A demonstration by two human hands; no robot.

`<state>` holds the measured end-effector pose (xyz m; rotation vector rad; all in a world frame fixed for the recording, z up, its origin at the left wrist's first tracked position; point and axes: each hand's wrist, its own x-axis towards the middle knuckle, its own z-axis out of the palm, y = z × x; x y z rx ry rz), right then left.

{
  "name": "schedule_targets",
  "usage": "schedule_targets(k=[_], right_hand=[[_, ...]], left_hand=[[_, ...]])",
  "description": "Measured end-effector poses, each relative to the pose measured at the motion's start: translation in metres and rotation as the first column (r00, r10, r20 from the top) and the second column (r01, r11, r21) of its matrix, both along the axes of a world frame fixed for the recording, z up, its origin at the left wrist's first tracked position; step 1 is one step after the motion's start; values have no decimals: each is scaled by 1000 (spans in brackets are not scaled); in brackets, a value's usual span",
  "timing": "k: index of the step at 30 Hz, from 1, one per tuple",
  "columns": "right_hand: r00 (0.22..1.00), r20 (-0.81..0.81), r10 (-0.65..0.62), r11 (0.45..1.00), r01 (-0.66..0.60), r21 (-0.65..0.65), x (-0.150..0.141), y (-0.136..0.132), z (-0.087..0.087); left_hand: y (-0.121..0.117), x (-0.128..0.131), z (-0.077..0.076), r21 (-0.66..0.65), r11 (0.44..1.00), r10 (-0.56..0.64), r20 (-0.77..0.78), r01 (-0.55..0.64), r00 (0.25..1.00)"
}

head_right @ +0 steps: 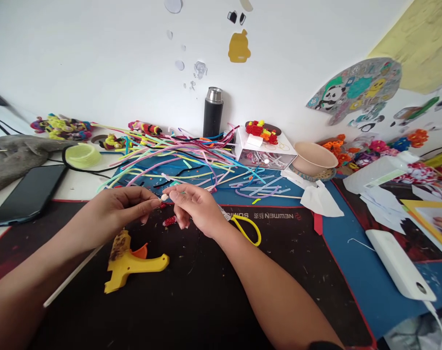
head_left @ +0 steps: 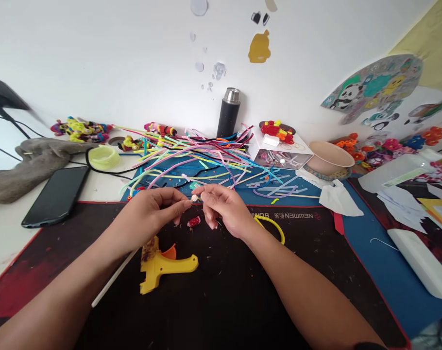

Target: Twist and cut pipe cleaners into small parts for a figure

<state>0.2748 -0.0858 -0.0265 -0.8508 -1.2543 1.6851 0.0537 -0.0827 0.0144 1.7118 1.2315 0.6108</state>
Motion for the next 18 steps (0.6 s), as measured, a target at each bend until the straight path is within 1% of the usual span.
schedule_targets(k=[6, 12, 16, 18], right_hand=[[999, 41, -7, 999, 5, 39, -2, -2, -2], [998, 63, 4, 1000, -5, 20, -3, -2, -5], [997, 56, -46, 999, 45, 9, -3, 0, -5], [995, 66, -70, 998, 69, 13, -2, 0, -6]], left_hand=[[0, 0, -2, -77, 997, -21, 37, 24, 999], [0, 1, -1, -51, 997, -49, 25, 50, 999], [0, 0, 0, -55, 996, -76, -7, 76, 997], [0, 0, 1, -34, 996, -78, -28, 77, 997]])
